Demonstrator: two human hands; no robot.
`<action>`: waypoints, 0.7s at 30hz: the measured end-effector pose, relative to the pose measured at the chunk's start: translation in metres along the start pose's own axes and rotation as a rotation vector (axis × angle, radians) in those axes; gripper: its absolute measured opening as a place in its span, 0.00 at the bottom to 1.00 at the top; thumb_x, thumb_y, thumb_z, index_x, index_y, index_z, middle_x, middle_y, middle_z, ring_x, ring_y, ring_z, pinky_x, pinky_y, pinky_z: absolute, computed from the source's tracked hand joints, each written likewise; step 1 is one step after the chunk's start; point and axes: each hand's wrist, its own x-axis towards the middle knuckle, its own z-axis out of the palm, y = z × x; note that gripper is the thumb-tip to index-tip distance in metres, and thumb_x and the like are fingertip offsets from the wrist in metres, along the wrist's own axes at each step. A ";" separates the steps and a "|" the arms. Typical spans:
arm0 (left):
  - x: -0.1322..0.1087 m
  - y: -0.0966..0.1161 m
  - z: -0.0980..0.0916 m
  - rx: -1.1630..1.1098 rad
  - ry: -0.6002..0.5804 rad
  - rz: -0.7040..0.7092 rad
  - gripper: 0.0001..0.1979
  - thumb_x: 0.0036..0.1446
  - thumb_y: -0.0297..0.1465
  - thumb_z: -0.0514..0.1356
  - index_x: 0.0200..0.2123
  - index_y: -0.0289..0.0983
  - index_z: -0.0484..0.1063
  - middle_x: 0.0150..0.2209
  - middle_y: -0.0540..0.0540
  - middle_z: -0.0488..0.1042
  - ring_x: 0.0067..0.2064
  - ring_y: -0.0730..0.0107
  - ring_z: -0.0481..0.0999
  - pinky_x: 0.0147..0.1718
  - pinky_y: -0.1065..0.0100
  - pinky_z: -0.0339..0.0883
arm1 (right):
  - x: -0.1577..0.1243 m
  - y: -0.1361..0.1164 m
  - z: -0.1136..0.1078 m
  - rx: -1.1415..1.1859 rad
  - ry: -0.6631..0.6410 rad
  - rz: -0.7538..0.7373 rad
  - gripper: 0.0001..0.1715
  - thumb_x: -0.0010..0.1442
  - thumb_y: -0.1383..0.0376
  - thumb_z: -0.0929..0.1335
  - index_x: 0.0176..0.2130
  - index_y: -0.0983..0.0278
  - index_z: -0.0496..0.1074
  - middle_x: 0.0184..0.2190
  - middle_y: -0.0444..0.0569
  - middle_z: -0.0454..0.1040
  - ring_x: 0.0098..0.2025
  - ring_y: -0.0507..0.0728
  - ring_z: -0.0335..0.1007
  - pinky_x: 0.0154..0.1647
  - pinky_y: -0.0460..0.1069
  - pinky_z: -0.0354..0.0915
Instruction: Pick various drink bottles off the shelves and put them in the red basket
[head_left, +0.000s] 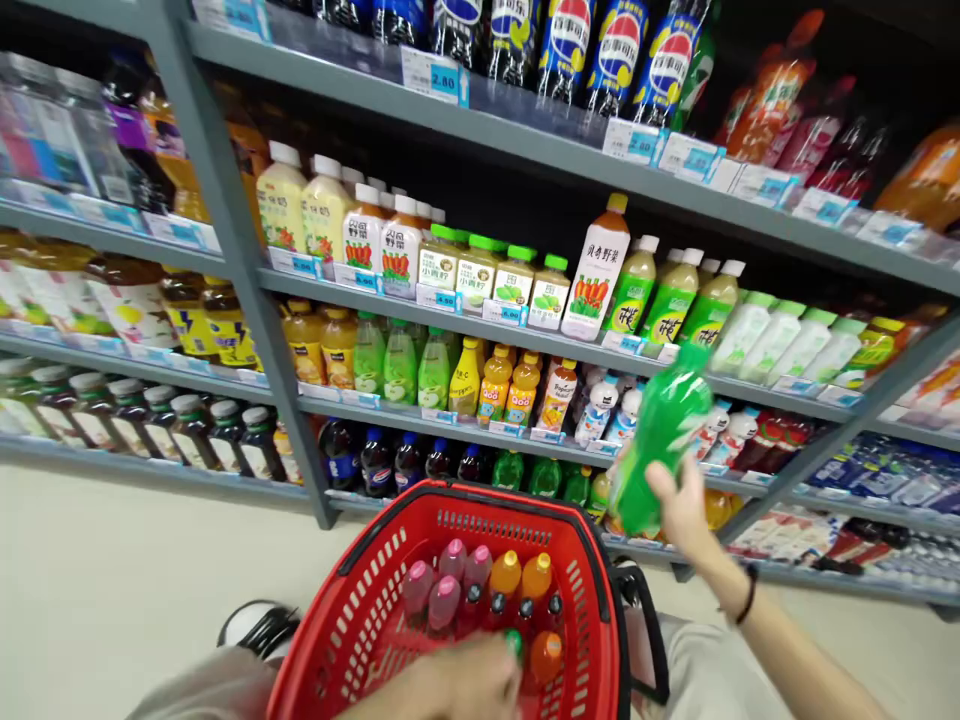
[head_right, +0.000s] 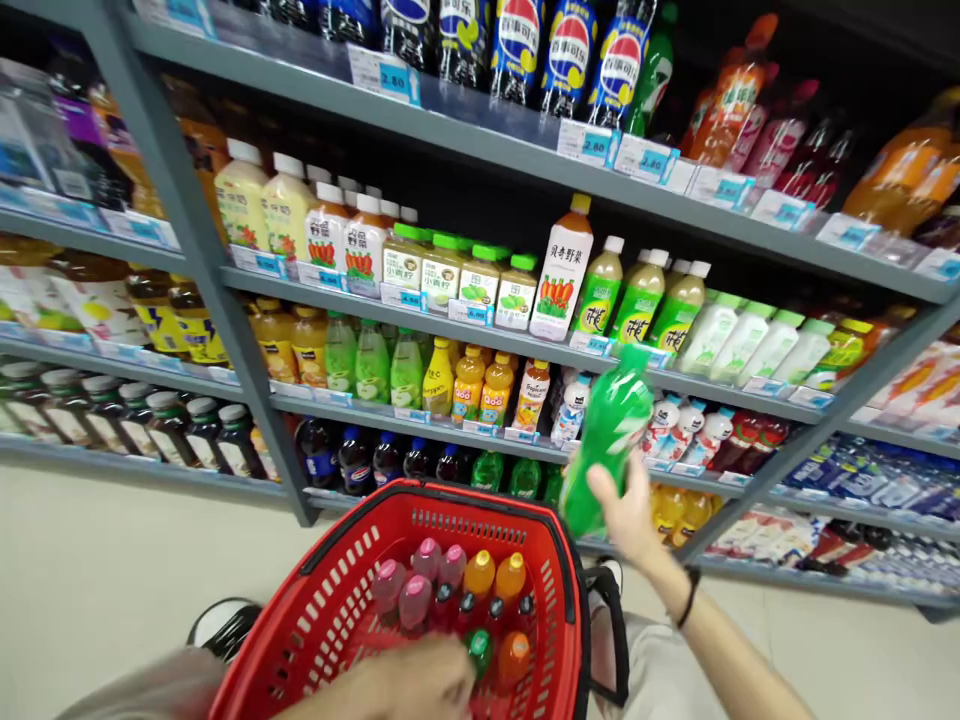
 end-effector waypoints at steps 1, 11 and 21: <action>0.003 0.004 -0.010 0.047 0.055 -0.002 0.15 0.54 0.45 0.67 0.24 0.42 0.75 0.21 0.50 0.69 0.25 0.60 0.69 0.35 0.55 0.67 | -0.028 0.027 0.015 0.031 -0.055 0.073 0.39 0.61 0.40 0.73 0.62 0.56 0.68 0.58 0.61 0.77 0.60 0.77 0.75 0.60 0.74 0.71; 0.040 0.036 -0.086 -0.106 0.413 0.042 0.33 0.60 0.49 0.68 0.60 0.34 0.72 0.53 0.37 0.79 0.55 0.53 0.78 0.57 0.55 0.72 | -0.101 0.079 0.081 0.149 -0.479 0.289 0.41 0.63 0.45 0.75 0.65 0.64 0.70 0.64 0.60 0.73 0.65 0.70 0.71 0.69 0.63 0.64; 0.016 0.005 -0.078 -0.676 0.485 0.029 0.30 0.49 0.44 0.78 0.48 0.33 0.77 0.46 0.42 0.84 0.48 0.58 0.83 0.54 0.59 0.76 | -0.120 0.059 0.094 0.602 -0.821 0.978 0.52 0.64 0.28 0.56 0.61 0.64 0.74 0.52 0.60 0.80 0.53 0.67 0.79 0.54 0.60 0.74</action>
